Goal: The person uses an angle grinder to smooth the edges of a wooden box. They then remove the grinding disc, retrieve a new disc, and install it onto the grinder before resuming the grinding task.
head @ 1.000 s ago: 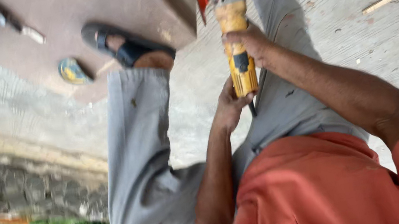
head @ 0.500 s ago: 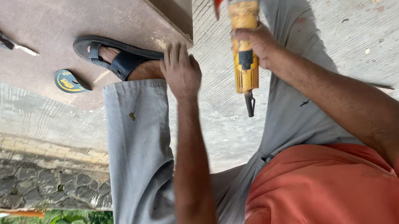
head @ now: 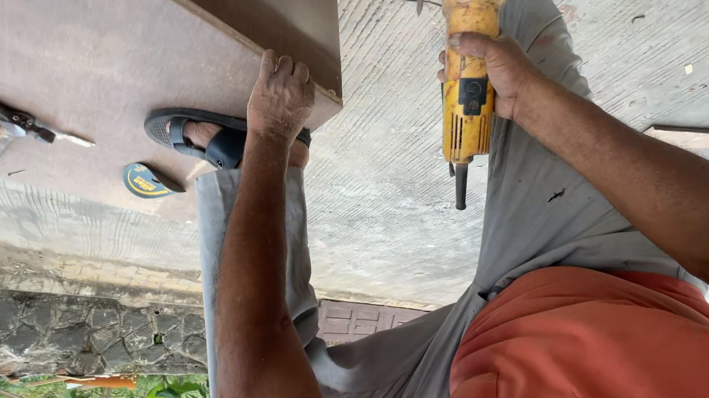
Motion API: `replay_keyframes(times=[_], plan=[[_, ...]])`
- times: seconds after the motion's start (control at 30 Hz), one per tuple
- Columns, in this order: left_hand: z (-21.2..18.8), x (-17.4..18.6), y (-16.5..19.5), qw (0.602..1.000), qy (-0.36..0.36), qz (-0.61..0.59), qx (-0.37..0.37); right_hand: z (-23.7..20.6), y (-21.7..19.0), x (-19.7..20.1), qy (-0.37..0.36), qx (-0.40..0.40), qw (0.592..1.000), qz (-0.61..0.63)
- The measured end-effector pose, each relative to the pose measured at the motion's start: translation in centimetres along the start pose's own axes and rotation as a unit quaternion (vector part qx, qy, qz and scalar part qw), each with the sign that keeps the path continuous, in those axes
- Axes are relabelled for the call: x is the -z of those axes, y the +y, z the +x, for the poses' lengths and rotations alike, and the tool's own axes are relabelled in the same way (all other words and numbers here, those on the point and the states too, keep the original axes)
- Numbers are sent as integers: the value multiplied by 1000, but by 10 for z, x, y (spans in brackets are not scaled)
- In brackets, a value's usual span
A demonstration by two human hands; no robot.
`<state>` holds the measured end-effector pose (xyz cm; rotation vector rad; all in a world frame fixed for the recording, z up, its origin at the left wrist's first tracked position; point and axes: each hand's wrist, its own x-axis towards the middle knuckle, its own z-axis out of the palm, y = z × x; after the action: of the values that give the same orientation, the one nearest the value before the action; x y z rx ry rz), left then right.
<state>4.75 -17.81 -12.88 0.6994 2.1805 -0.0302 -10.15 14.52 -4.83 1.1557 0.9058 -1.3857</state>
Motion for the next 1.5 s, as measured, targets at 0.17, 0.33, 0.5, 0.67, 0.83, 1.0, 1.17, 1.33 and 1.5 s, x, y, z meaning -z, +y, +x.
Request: replay_keyframes(times=[0.17,0.33,0.5,0.67,0.83,1.0,1.17,1.33,1.5], plan=[[-32,74,14,994,78,-15,81,11,8,-14,-48,29,998,-21],[-98,174,132,843,256,-463,100,22,23,-31,-8,-3,998,-60],[-91,171,145,451,284,-789,306,23,40,-36,-20,-29,997,-74],[-88,178,140,9,306,-903,302,16,50,-34,-35,-30,993,-107],[-91,196,145,-26,285,-905,315,14,52,-27,-6,-34,995,-95],[-87,199,142,-31,283,-900,331,11,52,-21,-28,-30,996,-79],[-86,199,148,-43,282,-902,324,10,55,-17,-10,-34,996,-82],[-89,181,157,2,275,-900,339,10,59,-20,-15,-34,995,-92],[-77,152,191,389,110,-818,408,11,67,-35,-9,-39,986,-163]])
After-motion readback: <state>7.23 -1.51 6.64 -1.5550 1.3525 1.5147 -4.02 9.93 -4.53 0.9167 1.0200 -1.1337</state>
